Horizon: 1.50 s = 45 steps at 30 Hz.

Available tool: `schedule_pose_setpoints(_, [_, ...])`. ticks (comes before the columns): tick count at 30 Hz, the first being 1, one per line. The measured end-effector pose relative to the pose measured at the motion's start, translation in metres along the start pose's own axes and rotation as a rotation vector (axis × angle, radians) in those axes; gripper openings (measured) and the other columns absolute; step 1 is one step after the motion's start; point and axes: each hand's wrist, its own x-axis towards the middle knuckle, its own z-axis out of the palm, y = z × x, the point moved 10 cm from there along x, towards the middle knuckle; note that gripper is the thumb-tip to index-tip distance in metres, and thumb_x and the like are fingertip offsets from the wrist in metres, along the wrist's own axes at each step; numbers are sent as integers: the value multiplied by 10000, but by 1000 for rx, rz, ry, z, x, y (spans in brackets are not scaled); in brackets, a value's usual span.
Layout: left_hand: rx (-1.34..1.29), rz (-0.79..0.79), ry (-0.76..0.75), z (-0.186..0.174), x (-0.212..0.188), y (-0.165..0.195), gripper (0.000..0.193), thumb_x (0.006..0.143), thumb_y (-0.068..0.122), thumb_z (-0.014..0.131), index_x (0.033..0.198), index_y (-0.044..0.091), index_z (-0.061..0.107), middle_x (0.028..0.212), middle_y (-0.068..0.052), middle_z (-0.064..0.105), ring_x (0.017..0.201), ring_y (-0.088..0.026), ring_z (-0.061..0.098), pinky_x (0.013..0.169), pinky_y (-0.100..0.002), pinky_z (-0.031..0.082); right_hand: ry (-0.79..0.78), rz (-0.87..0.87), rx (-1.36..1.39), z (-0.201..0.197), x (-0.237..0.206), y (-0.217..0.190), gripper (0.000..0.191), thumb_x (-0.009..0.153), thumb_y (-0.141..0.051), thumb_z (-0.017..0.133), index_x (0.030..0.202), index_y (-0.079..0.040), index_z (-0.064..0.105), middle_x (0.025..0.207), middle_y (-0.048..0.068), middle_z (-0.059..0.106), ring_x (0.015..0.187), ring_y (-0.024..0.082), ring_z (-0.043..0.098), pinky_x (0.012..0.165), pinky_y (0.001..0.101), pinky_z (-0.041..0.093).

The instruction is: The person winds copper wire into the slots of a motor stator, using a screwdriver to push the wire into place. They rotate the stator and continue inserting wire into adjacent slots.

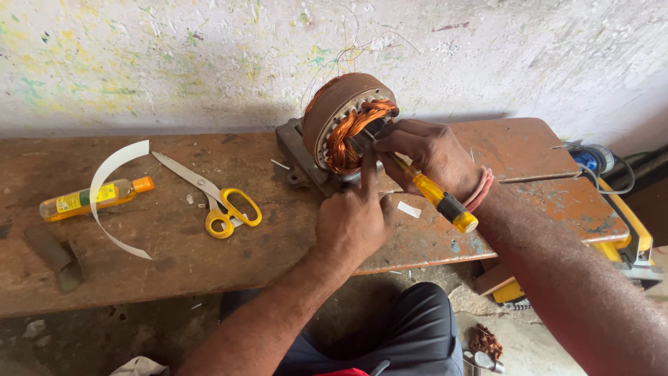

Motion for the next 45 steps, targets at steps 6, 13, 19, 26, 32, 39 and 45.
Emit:
schedule_pose_setpoints(6, [117,42,-46,-1,-3,-4,899,961,354,640,1577,-24,106,682,-176,704,504,-312,707,421,-442,603,1,9,-11,1,1,0,213,804,42,732,1002,-35,731,887,102,684,773,273,689,676,381,556])
schedule_pose_setpoints(13, [-389,397,383,-62,-37,-11,608,983,137,662,1514,5,397,821,-82,739,584,-169,700,521,-313,612,357,142,63,-45,-41,-4,71,1034,-92,678,1006,-29,660,1056,148,732,919,235,760,755,336,623])
schedule_pose_setpoints(19, [-799,228,759,-133,11,-114,300,1066,12,622,1356,-6,550,1118,-133,674,953,-148,720,821,-298,634,211,1079,4,-23,-161,100,348,1061,-294,603,904,-8,723,712,131,711,616,231,697,526,396,551])
schedule_pose_setpoints(26, [-893,-198,-369,-46,154,-146,375,881,145,687,1249,77,710,1096,-147,754,976,-195,721,868,-346,600,-216,1028,-333,32,-217,108,342,871,-347,732,1090,-84,729,675,141,718,604,315,709,610,456,567])
schedule_pose_setpoints(32, [-785,-163,-788,3,168,-123,498,818,353,781,1229,77,727,1177,-104,775,1139,-220,710,1017,-425,510,-224,965,-362,26,-196,95,334,873,-316,745,1083,-59,704,791,151,765,719,338,735,660,479,575])
schedule_pose_setpoints(39, [-784,-71,-895,10,174,-111,555,807,428,789,1249,99,719,1214,-123,754,1132,-222,701,1052,-459,493,83,461,-23,13,-84,4,461,916,-128,734,1324,10,567,913,132,766,733,222,766,623,333,632])
schedule_pose_setpoints(45, [-835,-119,-922,17,164,-103,596,782,474,763,1270,134,721,1209,-153,757,1087,-240,721,952,-432,578,-126,627,287,62,-42,-11,823,886,-156,720,1562,16,284,743,107,766,580,220,751,573,345,627])
